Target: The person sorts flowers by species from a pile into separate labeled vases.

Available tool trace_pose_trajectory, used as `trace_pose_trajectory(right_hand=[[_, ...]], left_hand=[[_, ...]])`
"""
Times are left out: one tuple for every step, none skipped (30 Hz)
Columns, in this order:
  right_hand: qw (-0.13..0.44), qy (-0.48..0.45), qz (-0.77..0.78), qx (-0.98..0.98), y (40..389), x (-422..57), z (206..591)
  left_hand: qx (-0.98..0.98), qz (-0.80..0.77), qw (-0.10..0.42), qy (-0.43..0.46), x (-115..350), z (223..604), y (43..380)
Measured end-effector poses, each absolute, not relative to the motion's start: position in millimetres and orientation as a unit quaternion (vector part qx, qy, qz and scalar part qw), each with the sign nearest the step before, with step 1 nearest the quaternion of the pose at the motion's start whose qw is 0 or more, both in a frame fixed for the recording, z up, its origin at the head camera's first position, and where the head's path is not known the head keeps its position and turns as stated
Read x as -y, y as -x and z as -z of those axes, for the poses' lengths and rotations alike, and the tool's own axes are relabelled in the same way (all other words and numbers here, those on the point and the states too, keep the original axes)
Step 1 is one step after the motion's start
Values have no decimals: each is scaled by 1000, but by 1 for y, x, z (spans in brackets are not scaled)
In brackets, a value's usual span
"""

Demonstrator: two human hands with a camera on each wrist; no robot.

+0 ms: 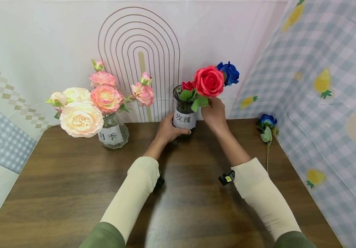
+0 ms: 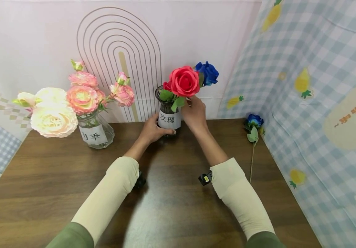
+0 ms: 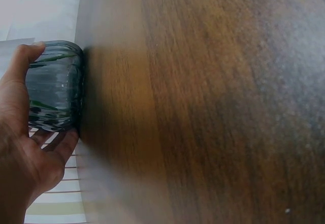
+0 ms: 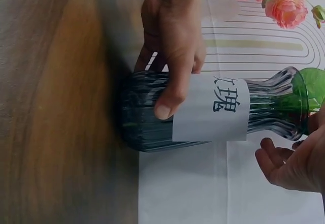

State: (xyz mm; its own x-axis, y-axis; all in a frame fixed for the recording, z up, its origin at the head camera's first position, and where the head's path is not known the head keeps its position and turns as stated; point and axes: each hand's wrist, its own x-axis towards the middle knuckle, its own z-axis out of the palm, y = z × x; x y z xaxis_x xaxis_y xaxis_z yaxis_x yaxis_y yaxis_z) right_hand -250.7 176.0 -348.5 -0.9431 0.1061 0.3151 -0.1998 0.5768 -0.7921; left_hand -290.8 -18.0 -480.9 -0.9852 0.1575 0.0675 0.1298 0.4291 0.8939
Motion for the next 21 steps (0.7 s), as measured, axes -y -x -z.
trace_pose_trajectory(right_hand=[[149, -26, -467, 871, 249, -178, 350], [136, -24, -470, 872, 247, -180, 352], [124, -23, -474, 871, 245, -183, 354], [113, -24, -480, 870, 242, -186, 356], [103, -23, -489, 866, 239, -189, 359], [97, -25, -496, 862, 236, -193, 361], [92, -25, -501, 860, 234, -198, 363], [88, -26, -505, 858, 232, -202, 365], [85, -25, -509, 857, 229, -207, 367], [80, -21, -514, 854, 227, -213, 369], [75, -16, -517, 853, 225, -218, 371], [70, -7, -512, 856, 223, -224, 372], [64, 2, -507, 860, 221, -230, 373], [56, 14, -503, 862, 219, -236, 374], [48, 24, -501, 864, 217, -242, 375], [40, 33, -498, 865, 215, -248, 376], [32, 42, -493, 868, 213, -254, 377], [26, 50, -490, 870, 211, -259, 378], [20, 56, -492, 869, 210, -264, 379], [14, 62, -495, 867, 209, -269, 381], [9, 65, -497, 865, 208, -274, 383]], left_hand=[[-846, -526, 14, -84, 18, 482, 291], [-848, -524, 18, -80, 18, 475, 286], [-848, -524, 20, -79, 17, 475, 286], [-848, -524, 21, -78, 17, 475, 286], [-849, -523, 18, -79, 18, 478, 289], [-849, -522, 19, -78, 18, 478, 289], [-849, -522, 19, -78, 17, 478, 290], [-851, -519, 21, -74, 16, 471, 284], [-852, -519, 20, -75, 16, 471, 284], [-851, -520, 19, -75, 16, 471, 284], [-850, -520, 19, -76, 16, 471, 284], [-850, -521, 22, -74, 15, 468, 281], [-850, -522, 22, -74, 15, 468, 281], [-849, -523, 22, -74, 15, 468, 281], [-848, -525, 22, -74, 15, 469, 281], [-846, -528, 22, -75, 16, 470, 281], [-845, -530, 22, -75, 16, 471, 283], [-844, -531, 20, -75, 16, 475, 285], [-844, -531, 18, -75, 17, 481, 290], [-844, -530, 16, -75, 17, 486, 294], [-843, -532, 17, -76, 18, 490, 297]])
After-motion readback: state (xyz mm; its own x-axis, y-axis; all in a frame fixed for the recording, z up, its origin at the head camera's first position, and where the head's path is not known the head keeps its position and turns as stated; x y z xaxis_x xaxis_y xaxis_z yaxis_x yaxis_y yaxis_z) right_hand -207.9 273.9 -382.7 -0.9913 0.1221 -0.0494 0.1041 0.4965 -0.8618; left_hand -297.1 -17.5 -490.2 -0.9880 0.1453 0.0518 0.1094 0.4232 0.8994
